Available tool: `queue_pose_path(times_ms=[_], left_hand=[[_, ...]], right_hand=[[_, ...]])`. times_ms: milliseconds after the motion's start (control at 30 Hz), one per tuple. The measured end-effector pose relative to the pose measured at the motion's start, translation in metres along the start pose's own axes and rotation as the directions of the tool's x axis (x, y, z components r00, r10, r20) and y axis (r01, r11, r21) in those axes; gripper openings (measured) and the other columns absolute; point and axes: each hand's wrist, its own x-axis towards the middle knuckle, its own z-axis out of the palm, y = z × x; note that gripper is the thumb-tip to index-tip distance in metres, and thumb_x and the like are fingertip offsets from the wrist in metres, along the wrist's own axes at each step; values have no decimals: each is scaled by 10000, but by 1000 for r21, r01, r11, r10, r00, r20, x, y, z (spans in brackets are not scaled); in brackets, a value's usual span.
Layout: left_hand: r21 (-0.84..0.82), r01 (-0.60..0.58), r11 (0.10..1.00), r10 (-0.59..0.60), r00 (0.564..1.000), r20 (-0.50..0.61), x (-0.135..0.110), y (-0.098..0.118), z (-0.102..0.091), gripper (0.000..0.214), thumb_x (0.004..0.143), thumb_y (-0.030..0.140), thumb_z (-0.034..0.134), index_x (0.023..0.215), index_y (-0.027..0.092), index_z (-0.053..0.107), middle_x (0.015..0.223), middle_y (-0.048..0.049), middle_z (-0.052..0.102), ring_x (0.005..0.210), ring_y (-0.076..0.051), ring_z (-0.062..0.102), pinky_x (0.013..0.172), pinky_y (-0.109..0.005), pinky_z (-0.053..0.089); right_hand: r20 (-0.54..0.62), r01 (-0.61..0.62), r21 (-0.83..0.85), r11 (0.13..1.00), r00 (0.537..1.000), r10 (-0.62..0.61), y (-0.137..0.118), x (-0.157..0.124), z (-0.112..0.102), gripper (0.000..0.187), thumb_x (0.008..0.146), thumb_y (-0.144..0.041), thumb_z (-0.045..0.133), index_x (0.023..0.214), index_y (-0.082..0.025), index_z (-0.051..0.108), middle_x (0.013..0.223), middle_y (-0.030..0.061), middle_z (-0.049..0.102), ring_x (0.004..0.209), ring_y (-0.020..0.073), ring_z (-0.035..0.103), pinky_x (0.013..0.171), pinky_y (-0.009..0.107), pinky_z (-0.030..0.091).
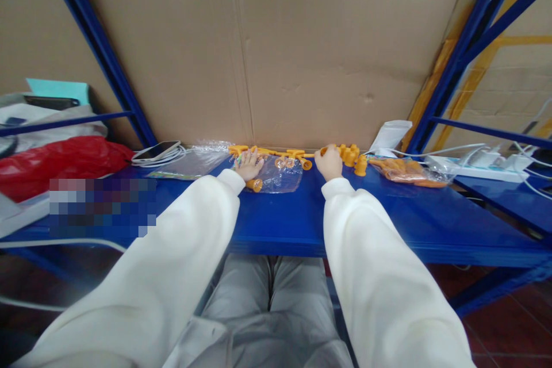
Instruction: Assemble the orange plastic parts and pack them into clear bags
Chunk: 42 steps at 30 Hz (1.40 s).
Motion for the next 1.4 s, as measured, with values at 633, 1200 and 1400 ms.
queue_pose_path(times_ms=[633,1200,1400], left_hand=[[-21,1,1000,0,1000,16,-3,2,-2,710,975,502,167,1628,226,125,1696,-14,89,1567,-224,37,1266,-496,131],[6,-76,997,76,996,57,-5,4,0,705,968,525,201,1621,263,164,1690,-20,123,1565,-245,42,1253,-531,164],[15,-124,992,121,986,116,-9,10,-1,720,977,545,186,1626,240,124,1693,-29,83,1567,-243,17,1256,-530,127]], right_hand=[[109,259,449,855,934,-340,-12,-6,4,189,832,-375,562,737,-221,507,705,-6,597,717,164,569,702,287,483],[515,387,470,793,610,-603,-20,-23,9,196,744,-273,749,896,-164,808,942,56,790,916,242,728,893,354,561],[428,431,435,790,673,-603,-24,-27,16,176,790,-231,723,935,-189,815,1036,73,791,1003,264,733,964,383,543]])
